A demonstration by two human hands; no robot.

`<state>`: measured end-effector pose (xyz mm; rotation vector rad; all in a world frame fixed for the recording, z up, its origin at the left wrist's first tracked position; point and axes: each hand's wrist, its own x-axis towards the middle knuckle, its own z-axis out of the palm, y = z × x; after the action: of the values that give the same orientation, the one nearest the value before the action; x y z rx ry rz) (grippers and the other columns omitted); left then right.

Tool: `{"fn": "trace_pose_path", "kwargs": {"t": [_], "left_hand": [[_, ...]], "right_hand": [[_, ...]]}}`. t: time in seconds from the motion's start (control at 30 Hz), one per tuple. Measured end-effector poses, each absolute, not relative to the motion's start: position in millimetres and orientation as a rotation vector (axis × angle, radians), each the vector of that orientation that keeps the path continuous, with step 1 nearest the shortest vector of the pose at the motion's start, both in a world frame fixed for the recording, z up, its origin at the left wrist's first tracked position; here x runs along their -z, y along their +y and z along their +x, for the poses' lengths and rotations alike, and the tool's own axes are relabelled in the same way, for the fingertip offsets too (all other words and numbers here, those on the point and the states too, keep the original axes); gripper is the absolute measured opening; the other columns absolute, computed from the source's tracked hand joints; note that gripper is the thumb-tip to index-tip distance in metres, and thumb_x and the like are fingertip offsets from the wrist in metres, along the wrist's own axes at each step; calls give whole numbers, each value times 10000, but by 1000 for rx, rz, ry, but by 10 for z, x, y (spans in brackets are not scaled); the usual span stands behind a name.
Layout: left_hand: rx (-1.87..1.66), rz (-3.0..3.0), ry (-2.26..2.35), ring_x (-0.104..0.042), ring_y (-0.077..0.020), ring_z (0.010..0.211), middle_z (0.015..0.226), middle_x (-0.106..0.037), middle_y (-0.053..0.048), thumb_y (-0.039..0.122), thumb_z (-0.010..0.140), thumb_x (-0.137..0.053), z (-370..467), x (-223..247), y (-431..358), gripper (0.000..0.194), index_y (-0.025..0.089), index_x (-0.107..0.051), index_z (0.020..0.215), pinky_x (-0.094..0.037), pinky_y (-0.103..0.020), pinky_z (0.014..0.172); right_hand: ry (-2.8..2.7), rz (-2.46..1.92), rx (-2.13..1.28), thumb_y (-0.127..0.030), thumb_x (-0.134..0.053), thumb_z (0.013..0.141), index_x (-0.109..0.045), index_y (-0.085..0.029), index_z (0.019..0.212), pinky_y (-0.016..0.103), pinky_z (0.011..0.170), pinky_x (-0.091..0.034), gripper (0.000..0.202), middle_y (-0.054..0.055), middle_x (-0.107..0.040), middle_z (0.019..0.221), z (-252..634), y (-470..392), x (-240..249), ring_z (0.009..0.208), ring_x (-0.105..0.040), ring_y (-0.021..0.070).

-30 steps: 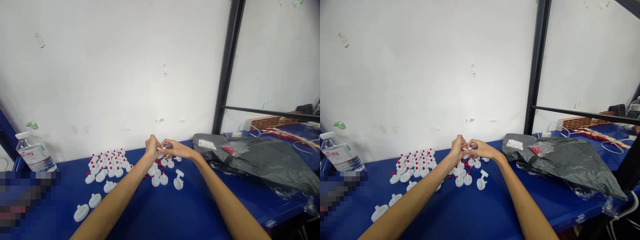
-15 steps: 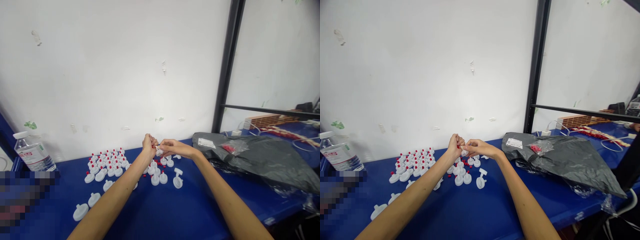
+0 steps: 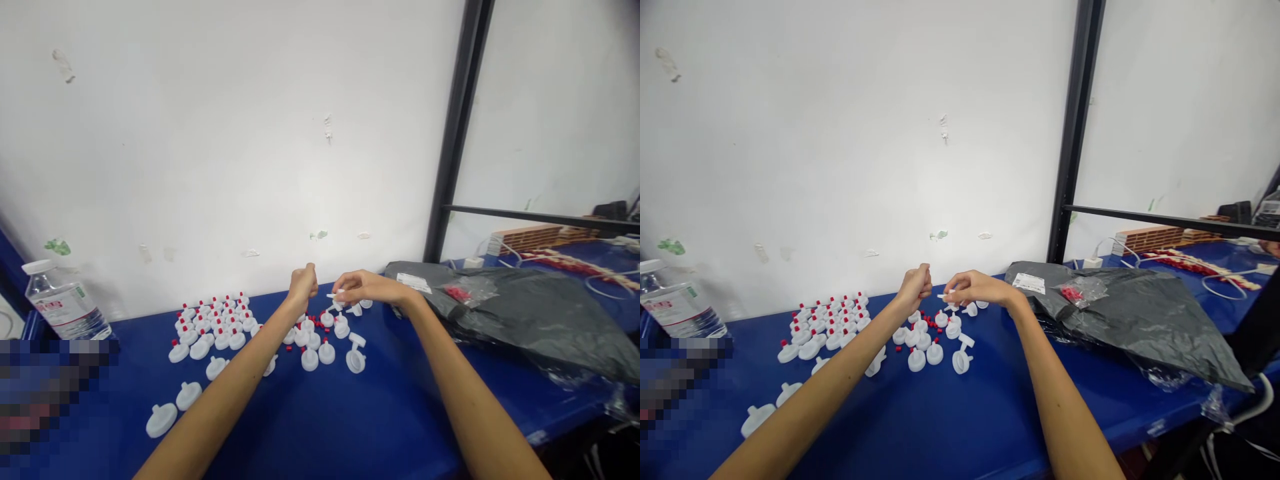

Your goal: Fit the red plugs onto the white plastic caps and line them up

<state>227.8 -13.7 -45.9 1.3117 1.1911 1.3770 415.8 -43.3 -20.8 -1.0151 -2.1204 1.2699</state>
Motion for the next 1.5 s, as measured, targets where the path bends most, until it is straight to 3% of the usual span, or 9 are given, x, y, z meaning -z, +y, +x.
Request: {"fn": "trace_pose_path", "kwargs": {"t": [0.17,0.33,0.47,0.63,0.77,1.03,1.2,1.5], "left_hand": [[-1161,1810,1415,-272,-109,433,393,-257,51,301,886,-546,2257,571,-169,528,222,-321,414,-205,-303,536],[-901,2130,1526,-405,-161,474,415,-404,0,331,935,-477,2264,648,-181,500,214,-434,451,-245,-312,569],[-742,2268,1554,-477,-177,494,506,-558,-57,337,955,-419,2237,637,-163,470,189,-531,522,-272,-306,553],[-699,2364,1561,-484,-170,480,533,-600,-76,356,970,-384,2225,607,-176,494,176,-567,548,-270,-307,529],[-743,2369,1599,-543,-182,527,575,-638,-93,398,996,-340,2235,617,-192,535,170,-599,587,-302,-305,551],[-772,2254,1648,-595,-219,593,577,-643,-99,449,984,-318,2248,624,-179,521,198,-561,598,-336,-312,579],[-748,2169,1556,-622,-223,607,509,-618,-83,460,1001,-230,2263,580,-209,603,220,-511,524,-415,-307,657],[-744,2075,1410,-602,-198,540,501,-629,-69,491,996,-199,2215,585,-191,644,220,-517,507,-450,-309,692]], "right_hand": [[-2208,-1365,-1310,-408,-870,601,-724,-177,971,270,677,-508,460,52,-745,845,4456,-360,257,799,-675,194],[-2327,-1592,-1187,-435,-886,542,-749,-196,977,231,568,-434,515,57,-761,915,4494,-291,336,775,-659,184],[-2448,-1454,-1017,-495,-863,583,-754,-196,1002,229,583,-418,526,49,-756,939,4371,-330,287,768,-643,175],[-2557,-1304,-1056,-481,-875,572,-757,-214,1048,223,568,-413,558,11,-735,827,4142,-413,272,690,-621,156],[-2635,-1228,-1006,-472,-840,626,-782,-238,1009,218,528,-375,452,-12,-717,752,3998,-443,332,665,-598,144],[-2593,-1201,-910,-408,-783,685,-801,-209,895,217,550,-379,290,-11,-709,714,3954,-458,317,640,-573,131],[-2465,-1142,-953,-421,-682,785,-783,-186,951,225,534,-379,305,5,-687,718,4068,-436,254,609,-523,126],[-2337,-1164,-1019,-527,-669,817,-750,-165,995,220,536,-413,412,47,-729,835,4133,-397,249,682,-650,161]]}}
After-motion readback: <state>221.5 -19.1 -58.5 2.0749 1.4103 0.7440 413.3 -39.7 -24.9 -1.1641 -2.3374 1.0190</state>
